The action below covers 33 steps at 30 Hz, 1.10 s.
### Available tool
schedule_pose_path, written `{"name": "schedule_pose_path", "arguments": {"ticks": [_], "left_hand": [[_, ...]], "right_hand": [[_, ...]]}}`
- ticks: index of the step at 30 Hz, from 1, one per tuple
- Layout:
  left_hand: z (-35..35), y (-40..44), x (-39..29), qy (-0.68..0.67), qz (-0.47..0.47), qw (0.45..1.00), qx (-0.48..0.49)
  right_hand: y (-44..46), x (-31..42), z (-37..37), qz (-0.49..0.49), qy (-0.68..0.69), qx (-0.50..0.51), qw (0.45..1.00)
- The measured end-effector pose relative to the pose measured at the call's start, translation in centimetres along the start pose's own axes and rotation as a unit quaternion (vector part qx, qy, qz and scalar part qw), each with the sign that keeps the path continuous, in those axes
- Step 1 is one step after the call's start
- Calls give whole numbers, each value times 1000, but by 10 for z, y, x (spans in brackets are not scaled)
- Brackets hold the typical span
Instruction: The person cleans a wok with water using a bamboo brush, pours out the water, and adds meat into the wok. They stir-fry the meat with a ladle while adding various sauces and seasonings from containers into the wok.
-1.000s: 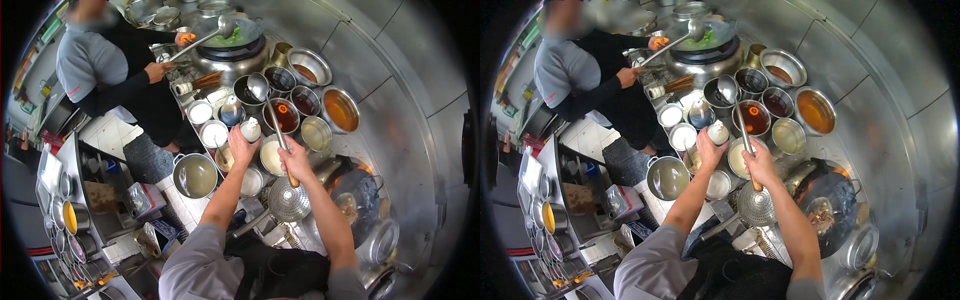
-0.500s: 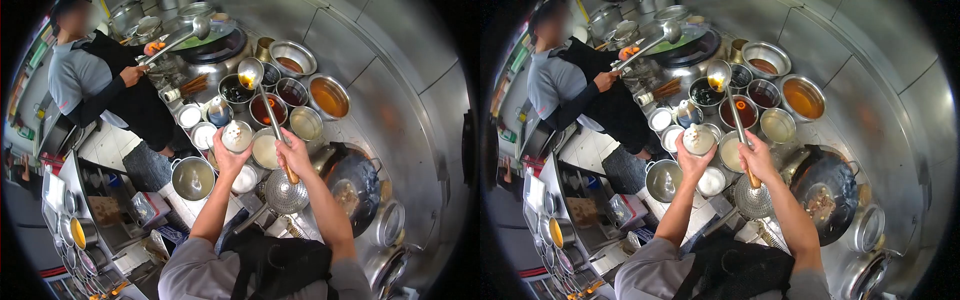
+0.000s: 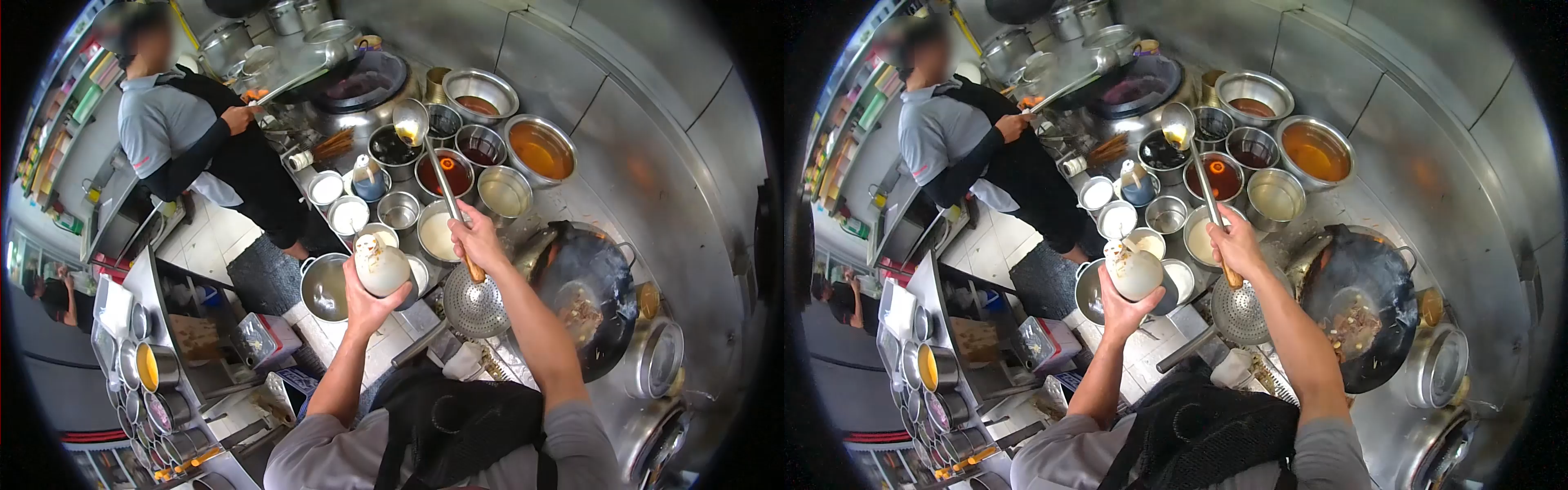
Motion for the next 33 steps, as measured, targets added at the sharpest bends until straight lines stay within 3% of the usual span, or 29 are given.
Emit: {"name": "schedule_pose_path", "arguments": {"ticks": [7,12,14,15,16,17,19,20,21,22,23,25,26,27,29,30,32,33], "left_hand": [[-6,-30,-26,-45,49,997,51],[37,-42,-54,-104,22,964,245],[79,-39,-48,-91,25,920,381],[103,-45,-67,-37,26,885,464],[131,-54,-82,26,1,846,533],[156,-65,-94,94,-24,796,597],[233,-75,-110,254,179,678,667],[261,-101,-130,240,102,643,720],[305,-115,-134,313,191,544,755],[313,-139,-177,362,189,548,730],[333,-156,-191,364,194,544,731],[358,-181,-194,434,174,464,752],[363,-183,-193,433,180,465,751],[368,-184,-188,423,209,466,749],[378,-188,-190,414,237,463,747],[384,-187,-192,416,224,464,749],[395,-187,-202,453,222,496,707],[395,-199,-207,482,182,427,743]], "right_hand": [[-97,-4,-52,-29,186,28,982],[-300,-20,-163,-33,237,-41,970],[-394,-42,-227,-20,89,-175,980],[-440,-43,-251,5,-137,-239,961],[-479,-42,-266,-106,-405,-290,861],[-511,-49,-276,-44,-468,-338,815],[-550,-60,-292,-21,-455,-371,809],[-559,-57,-287,-33,-415,-362,834],[-563,-53,-280,-47,-374,-351,857],[-567,-71,-282,-29,-253,-350,901],[-571,-71,-277,-30,-251,-356,900],[-570,-91,-269,47,0,-302,952],[-574,-101,-275,47,-87,-317,943],[-577,-81,-272,-70,-265,-331,903],[-579,-95,-275,-35,-473,-357,805],[-579,-92,-275,-34,-473,-354,806],[-575,-85,-276,-64,-276,-332,900],[-574,-80,-273,-64,-278,-326,901]]}}
Point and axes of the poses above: each hand's wrist, its own y-axis towards the middle knuckle, its own z-axis out of the palm, x = y × z, the point moved 8 cm from there along y, towards the middle knuckle, and after that the axes turned 11 degrees about y, right-handed, at the moved point
